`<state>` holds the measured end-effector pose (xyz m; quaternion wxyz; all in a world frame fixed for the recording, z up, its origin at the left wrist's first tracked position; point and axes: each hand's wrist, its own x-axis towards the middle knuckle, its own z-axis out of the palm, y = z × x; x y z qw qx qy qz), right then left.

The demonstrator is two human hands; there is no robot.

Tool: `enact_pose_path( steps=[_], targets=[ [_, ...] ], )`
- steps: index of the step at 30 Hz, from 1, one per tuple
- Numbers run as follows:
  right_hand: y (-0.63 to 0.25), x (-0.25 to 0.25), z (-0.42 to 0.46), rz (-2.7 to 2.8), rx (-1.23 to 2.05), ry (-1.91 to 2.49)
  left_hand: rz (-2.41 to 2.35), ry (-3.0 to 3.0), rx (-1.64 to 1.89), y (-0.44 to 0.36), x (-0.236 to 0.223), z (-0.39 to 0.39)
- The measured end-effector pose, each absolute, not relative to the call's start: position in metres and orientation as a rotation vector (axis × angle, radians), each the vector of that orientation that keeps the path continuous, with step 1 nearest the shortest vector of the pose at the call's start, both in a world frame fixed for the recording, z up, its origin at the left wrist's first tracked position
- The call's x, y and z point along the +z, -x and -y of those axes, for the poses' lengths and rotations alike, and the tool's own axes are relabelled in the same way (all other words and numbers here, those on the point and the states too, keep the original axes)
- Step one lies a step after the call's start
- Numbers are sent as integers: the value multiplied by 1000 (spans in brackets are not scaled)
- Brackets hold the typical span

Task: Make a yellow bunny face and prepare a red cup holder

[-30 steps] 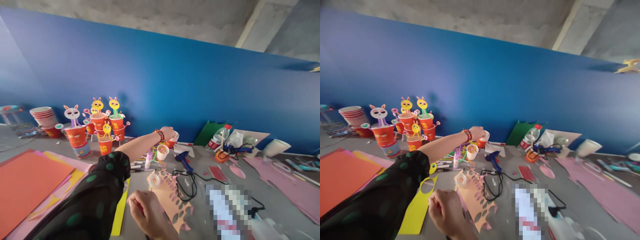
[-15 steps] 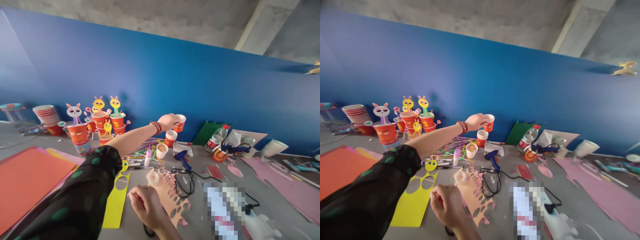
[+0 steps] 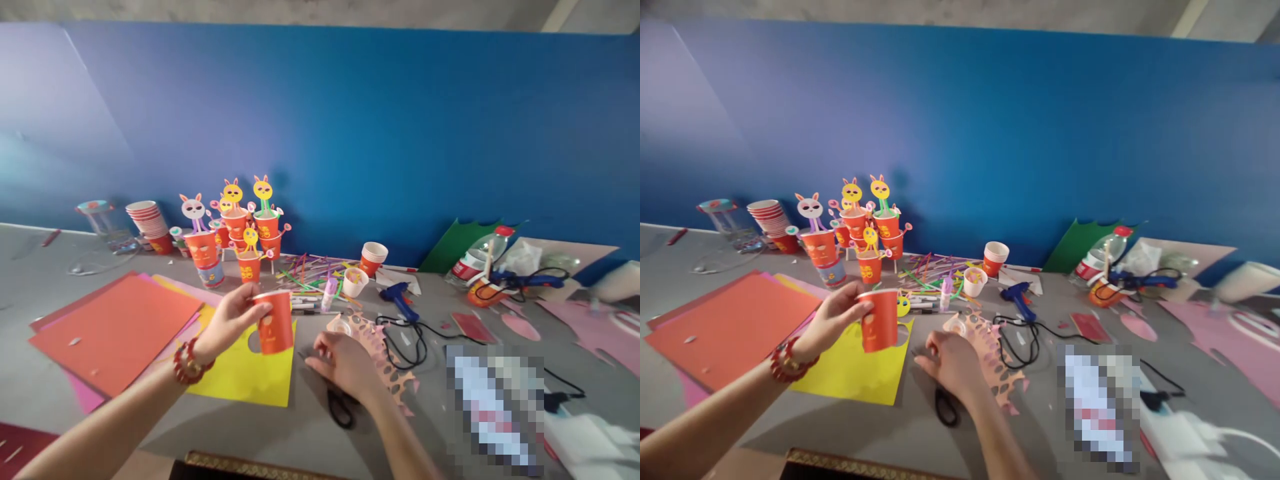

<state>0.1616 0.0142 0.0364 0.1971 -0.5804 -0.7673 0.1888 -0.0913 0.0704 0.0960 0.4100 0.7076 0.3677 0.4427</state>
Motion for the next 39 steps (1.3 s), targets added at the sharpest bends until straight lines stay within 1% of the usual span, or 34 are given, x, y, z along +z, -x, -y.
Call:
enact_pose_path(
  steps=[3, 5, 8, 12, 16, 18, 19, 23, 25, 27, 29, 33, 36, 39],
  targets=[
    [-151, 32, -8, 2318, 373, 1752, -891, -1722, 1116, 114, 73, -43],
    [-148, 29, -7, 2327, 337, 1779, -788, -1627, 1045, 122, 62, -24],
    [-148, 29, -7, 2319, 278, 1835, -656, -1270, 998, 123, 48, -4],
    [-152, 36, -9, 2279, 221, 1896, -526, -587, 998, 110, 31, 7],
    [-163, 51, -5, 2276, 245, 1870, -347, -243, 986, 92, 26, 15],
    [-168, 57, -2, 2206, 326, 1779, -283, -194, 926, 85, 27, 20],
    [-170, 58, 0, 2137, 417, 1697, -254, -213, 891, 83, 28, 22],
    [-163, 56, 5, 1789, 924, 1342, -140, -526, 834, 76, 37, 19],
    [-154, 53, 8, 1677, 1075, 1251, -112, -668, 774, 73, 44, 15],
    [-144, 53, 10, 1594, 1126, 1199, -103, -734, 697, 70, 51, 12],
    [-136, 53, 12, 1486, 1180, 1147, -105, -741, 690, 67, 55, 10],
    [-127, 45, 20, 1110, 1424, 932, -71, -634, 853, 63, 54, 8],
    [-124, 30, 27, 1095, 1421, 794, -34, -552, 944, 61, 53, 5],
    [-120, 12, 32, 1155, 1318, 828, -28, -526, 979, 55, 55, 3]
  ],
)
